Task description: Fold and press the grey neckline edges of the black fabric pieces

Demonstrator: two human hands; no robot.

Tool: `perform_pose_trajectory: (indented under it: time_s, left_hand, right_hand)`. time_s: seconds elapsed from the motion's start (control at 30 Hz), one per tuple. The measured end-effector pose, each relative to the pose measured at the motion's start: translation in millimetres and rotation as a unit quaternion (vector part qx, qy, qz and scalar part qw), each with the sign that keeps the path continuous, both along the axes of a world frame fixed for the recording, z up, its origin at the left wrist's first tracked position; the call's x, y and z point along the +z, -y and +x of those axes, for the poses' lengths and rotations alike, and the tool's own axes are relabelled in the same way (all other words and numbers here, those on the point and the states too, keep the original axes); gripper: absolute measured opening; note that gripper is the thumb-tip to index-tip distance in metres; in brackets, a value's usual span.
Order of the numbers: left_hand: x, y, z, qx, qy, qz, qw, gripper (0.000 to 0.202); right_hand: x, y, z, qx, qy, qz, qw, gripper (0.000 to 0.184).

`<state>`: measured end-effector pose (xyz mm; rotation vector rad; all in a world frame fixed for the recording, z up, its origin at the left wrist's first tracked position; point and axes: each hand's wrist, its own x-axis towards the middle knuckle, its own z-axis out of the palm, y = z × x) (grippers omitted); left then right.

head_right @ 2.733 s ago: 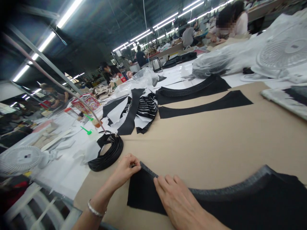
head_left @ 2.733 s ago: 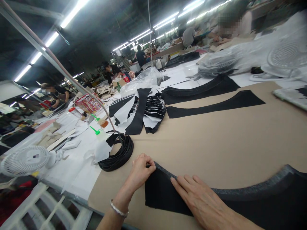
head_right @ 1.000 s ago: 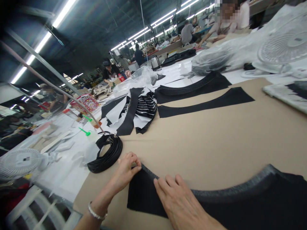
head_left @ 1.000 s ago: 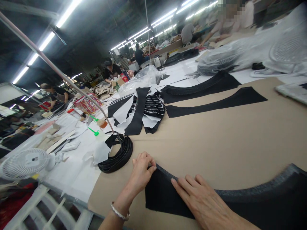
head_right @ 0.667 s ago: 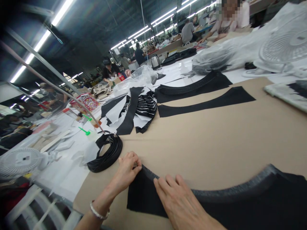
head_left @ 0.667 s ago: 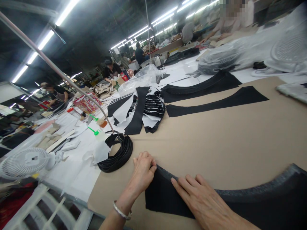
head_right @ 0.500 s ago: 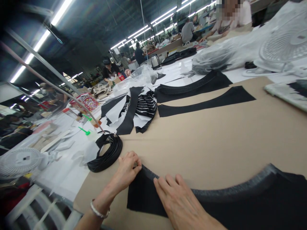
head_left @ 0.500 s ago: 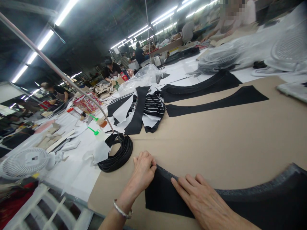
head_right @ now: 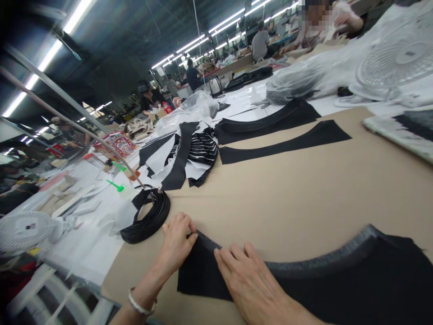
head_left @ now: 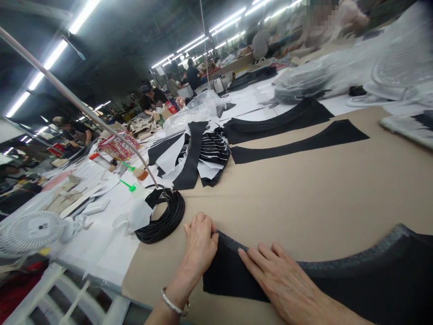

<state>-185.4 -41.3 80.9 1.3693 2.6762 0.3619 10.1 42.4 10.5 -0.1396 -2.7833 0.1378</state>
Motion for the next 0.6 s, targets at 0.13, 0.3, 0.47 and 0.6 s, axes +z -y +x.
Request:
perform_pose_trajectory:
  time_s: [0.13, 0.3, 0.47, 0.6]
  left_hand:
    - [-5.3, 11.9, 8.2, -0.015, -0.014, 0.053, 0.998, 0.017]
    - [-19.9, 43.1, 15.8, -0.255, -0.054, 0.116, 0.959, 0.034]
    - [-36.1, 60.6, 3.9, -0.279, -0.084, 0.082, 0.953, 0.047]
    - [-41.5, 59.2, -1.6, -0.226, -0.1, 0.105, 0.963, 0.042]
  right_hand:
    - [-11.5, -1.5, 0.4, 0.012, -0.026, 0.024, 0.999, 0.054]
    - [-11.6, 0.1, 0.4, 0.0, -0.018, 0.005, 1.0, 0.054]
    - [-13.4, -1.3, -0.1, 0.01, -0.025, -0.001, 1.0, 0.056]
    - [-10.6, -2.8, -0.7, 0.01, -0.021, -0.004, 1.0, 0.056]
